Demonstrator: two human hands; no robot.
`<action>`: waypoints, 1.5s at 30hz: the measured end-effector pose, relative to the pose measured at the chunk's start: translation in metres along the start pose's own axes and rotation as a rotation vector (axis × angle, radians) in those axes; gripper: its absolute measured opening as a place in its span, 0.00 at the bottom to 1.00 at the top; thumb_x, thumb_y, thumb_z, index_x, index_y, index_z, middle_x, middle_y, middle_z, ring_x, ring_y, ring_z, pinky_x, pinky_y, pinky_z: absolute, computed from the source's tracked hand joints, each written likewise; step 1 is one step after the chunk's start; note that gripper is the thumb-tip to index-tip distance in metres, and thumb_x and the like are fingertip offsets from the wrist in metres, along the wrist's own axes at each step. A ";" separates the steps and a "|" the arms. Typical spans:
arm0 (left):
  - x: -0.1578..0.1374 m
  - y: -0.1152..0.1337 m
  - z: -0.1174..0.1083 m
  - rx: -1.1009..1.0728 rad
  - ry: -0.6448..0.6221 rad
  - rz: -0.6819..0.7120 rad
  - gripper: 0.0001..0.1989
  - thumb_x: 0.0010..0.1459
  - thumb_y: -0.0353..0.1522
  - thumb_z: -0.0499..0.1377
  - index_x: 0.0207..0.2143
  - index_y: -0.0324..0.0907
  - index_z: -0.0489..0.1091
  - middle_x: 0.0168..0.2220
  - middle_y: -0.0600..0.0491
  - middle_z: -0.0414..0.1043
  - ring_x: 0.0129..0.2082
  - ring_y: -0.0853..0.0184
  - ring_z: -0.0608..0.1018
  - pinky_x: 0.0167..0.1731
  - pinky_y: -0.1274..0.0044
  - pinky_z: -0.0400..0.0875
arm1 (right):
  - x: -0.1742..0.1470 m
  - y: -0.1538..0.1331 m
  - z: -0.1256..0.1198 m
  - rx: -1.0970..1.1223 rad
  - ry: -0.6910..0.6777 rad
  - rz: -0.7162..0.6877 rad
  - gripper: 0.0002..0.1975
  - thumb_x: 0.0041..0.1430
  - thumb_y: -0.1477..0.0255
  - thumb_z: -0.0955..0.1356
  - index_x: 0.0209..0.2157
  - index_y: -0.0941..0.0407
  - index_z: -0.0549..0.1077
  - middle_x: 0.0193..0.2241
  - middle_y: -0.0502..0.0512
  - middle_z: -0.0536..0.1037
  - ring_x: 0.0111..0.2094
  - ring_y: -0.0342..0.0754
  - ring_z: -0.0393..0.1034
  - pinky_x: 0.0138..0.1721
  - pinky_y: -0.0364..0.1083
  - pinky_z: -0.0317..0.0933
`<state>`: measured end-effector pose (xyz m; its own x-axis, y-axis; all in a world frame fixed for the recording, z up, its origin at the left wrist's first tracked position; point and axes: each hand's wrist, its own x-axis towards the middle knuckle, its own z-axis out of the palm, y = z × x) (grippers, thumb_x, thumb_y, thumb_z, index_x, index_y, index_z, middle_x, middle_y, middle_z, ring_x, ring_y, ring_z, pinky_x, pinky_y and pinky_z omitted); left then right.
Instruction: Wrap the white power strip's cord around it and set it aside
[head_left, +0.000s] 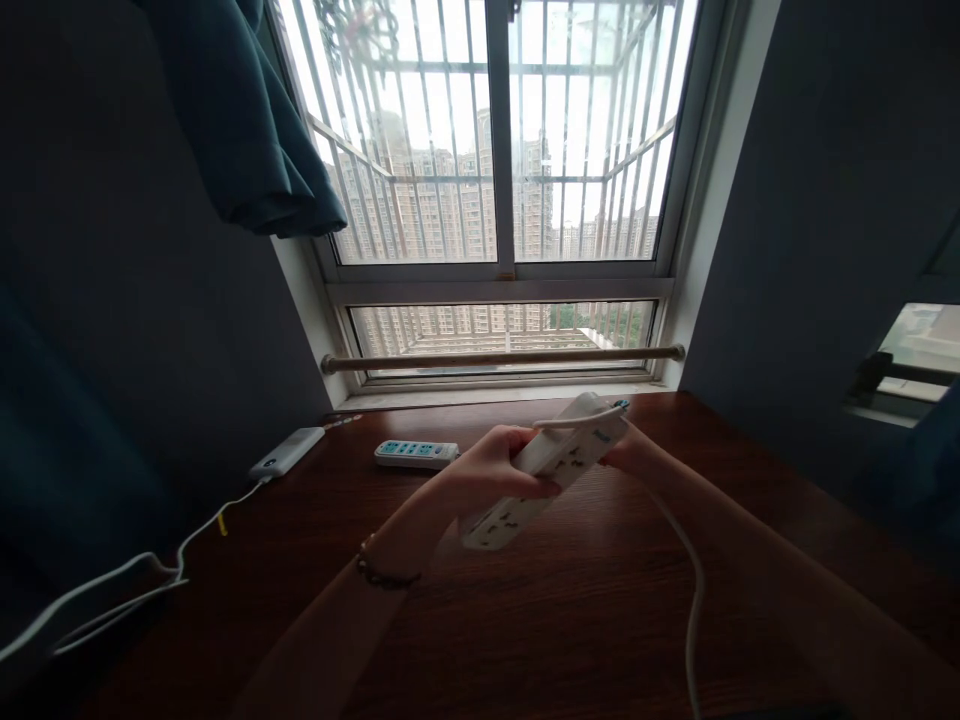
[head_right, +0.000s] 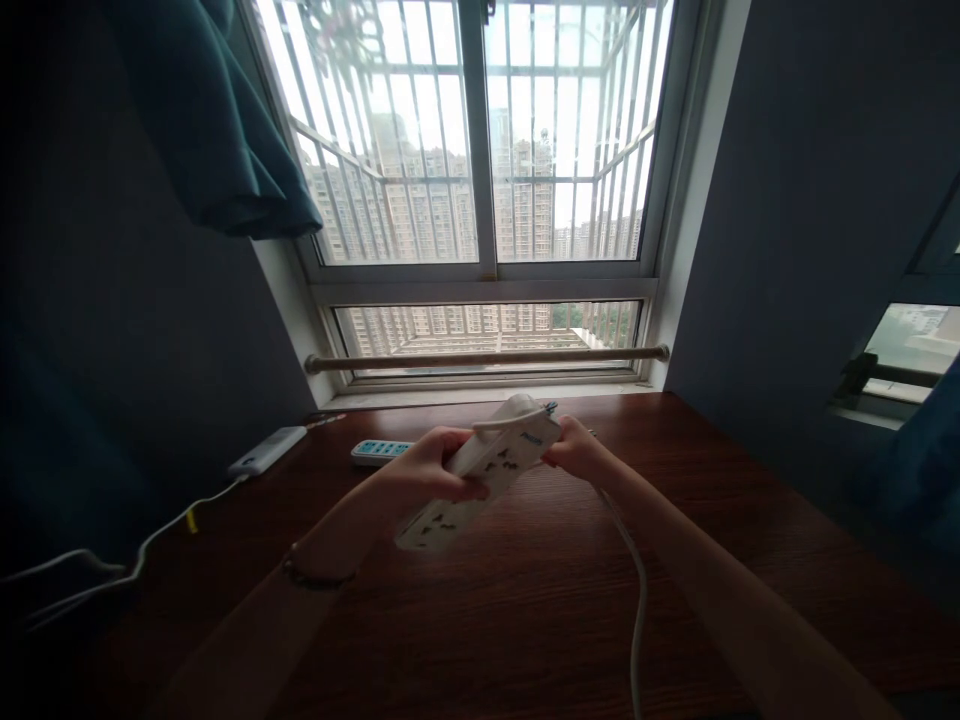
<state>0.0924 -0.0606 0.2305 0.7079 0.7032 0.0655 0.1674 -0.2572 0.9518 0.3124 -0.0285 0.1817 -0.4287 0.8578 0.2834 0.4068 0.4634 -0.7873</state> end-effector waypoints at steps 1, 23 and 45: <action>0.002 -0.003 0.000 -0.014 0.038 -0.018 0.18 0.38 0.34 0.63 0.33 0.34 0.69 0.26 0.55 0.68 0.25 0.71 0.69 0.24 0.82 0.61 | -0.004 0.004 0.005 -0.007 0.020 0.023 0.20 0.51 0.60 0.61 0.21 0.63 0.70 0.11 0.46 0.58 0.15 0.36 0.49 0.16 0.38 0.45; 0.040 -0.052 -0.017 0.258 0.772 0.131 0.15 0.42 0.38 0.59 0.31 0.42 0.57 0.27 0.55 0.69 0.23 0.70 0.71 0.21 0.81 0.61 | -0.165 0.028 0.055 -0.292 0.430 0.289 0.09 0.56 0.65 0.60 0.30 0.56 0.65 0.18 0.49 0.72 0.18 0.42 0.66 0.21 0.39 0.59; 0.034 -0.055 0.009 0.511 -0.191 0.146 0.14 0.40 0.33 0.59 0.34 0.40 0.66 0.25 0.56 0.65 0.24 0.71 0.66 0.22 0.80 0.59 | 0.044 -0.106 -0.020 -0.712 -0.319 -0.448 0.10 0.54 0.69 0.63 0.27 0.57 0.75 0.19 0.48 0.71 0.20 0.35 0.58 0.25 0.38 0.48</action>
<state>0.1135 -0.0289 0.1779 0.8523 0.5160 0.0852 0.3356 -0.6645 0.6676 0.2664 -0.0359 0.2883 -0.8277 0.5102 0.2337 0.5057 0.8586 -0.0836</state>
